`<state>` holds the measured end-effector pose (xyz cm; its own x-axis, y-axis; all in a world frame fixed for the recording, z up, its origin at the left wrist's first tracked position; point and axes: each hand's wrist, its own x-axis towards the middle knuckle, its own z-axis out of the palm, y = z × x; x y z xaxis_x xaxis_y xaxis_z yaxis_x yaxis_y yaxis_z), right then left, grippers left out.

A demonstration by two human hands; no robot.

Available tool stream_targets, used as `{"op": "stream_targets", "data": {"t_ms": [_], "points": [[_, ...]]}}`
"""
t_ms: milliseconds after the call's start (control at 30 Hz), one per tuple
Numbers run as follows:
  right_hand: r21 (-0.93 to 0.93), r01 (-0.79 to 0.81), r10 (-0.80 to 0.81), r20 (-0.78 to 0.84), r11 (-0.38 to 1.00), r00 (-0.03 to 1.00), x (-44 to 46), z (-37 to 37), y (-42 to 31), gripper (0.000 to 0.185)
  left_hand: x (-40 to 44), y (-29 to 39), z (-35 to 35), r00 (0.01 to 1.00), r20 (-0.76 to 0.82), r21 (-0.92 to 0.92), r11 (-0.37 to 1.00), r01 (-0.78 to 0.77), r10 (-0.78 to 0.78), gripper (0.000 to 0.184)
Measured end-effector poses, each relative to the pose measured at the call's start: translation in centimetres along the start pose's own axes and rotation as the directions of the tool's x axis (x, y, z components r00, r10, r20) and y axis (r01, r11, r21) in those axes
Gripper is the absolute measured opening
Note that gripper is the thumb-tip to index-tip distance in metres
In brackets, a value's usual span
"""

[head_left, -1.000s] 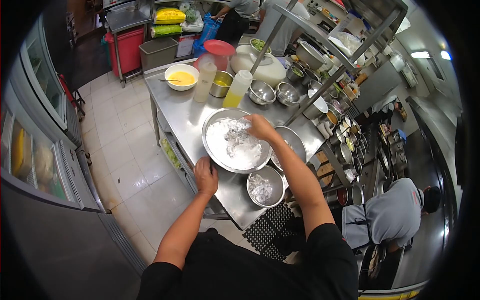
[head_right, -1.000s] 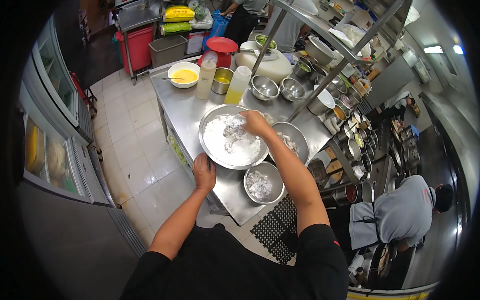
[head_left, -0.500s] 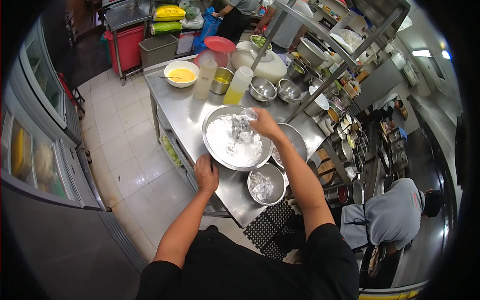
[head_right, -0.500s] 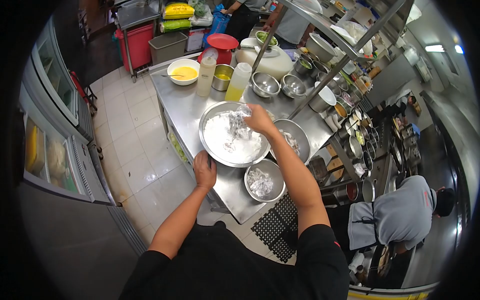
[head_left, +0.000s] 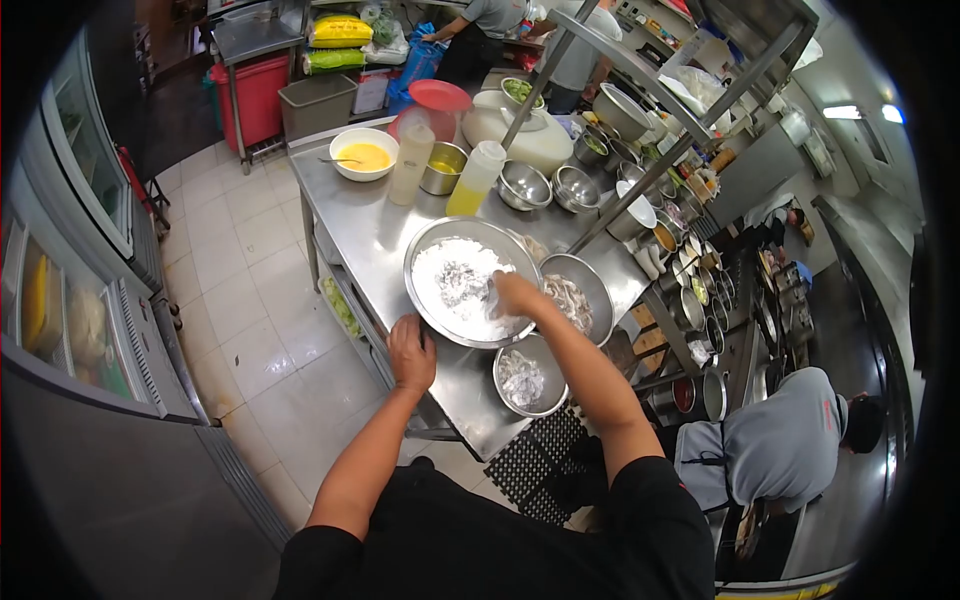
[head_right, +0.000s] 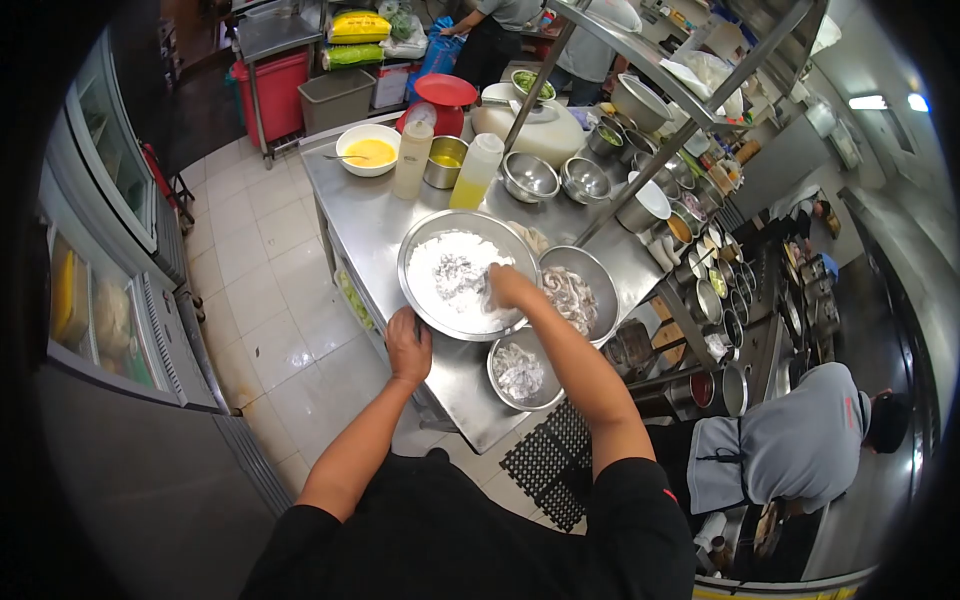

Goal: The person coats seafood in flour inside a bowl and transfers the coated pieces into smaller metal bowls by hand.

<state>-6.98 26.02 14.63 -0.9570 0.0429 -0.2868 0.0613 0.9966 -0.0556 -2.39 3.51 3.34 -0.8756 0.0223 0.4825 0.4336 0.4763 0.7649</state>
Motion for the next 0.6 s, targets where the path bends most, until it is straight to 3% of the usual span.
{"op": "stream_targets", "data": {"t_ms": [133, 200, 233, 267, 333, 400, 467, 567, 600], "points": [[0.022, -0.076, 0.078, -0.121, 0.997, 0.990, 0.8, 1.7, 0.0, 0.037, 0.1, 0.0, 0.0, 1.000, -0.005, -0.005, 1.000, -0.008, 0.008, 0.039], [0.049, 0.010, -0.006, -0.083, 0.999, 0.996, 0.9, -0.8, 0.5, 0.043, 0.0, 0.0, 0.0, 1.000, -0.007, -0.001, 1.000, -0.009, 0.009, 0.039], [0.053, -0.053, 0.054, -0.018, 0.997, 0.998, 1.0, -2.5, -0.1, 0.056, 0.1, 0.0, 0.0, 1.000, -0.003, 0.000, 1.000, -0.013, 0.013, 0.039], [0.053, -0.052, 0.053, -0.017, 0.997, 0.998, 1.1, -3.3, -0.5, 0.056, 0.1, 0.0, 0.0, 1.000, 0.003, 0.001, 1.000, -0.017, 0.017, 0.039], [0.065, 0.271, -0.264, -0.099, 0.960, 0.959, 1.6, -3.7, -0.8, 0.066, 0.1, -0.1, -0.1, 1.000, 0.013, -0.008, 1.000, -0.018, 0.018, 0.039], [0.062, 0.359, -0.355, -0.073, 0.931, 0.932, 1.9, -2.4, -2.1, 0.071, 0.0, -0.1, -0.2, 1.000, 0.022, -0.015, 1.000, -0.018, 0.018, 0.039], [-0.012, 0.363, -0.360, 0.089, 0.932, 0.929, 2.1, -1.9, -4.7, 0.075, 0.1, -0.1, -0.1, 1.000, 0.023, -0.021, 1.000, -0.014, 0.014, 0.038], [-0.034, 0.336, -0.335, 0.040, 0.941, 0.941, 3.2, -1.6, -4.4, 0.068, 0.0, -0.1, 0.0, 1.000, 0.010, -0.013, 1.000, -0.014, 0.015, 0.037], [0.037, 0.310, -0.310, 0.002, 0.950, 0.951, 2.9, -2.7, -3.9, 0.065, -0.1, -0.2, 0.0, 1.000, 0.010, -0.013, 1.000, -0.010, 0.011, 0.037]]}}
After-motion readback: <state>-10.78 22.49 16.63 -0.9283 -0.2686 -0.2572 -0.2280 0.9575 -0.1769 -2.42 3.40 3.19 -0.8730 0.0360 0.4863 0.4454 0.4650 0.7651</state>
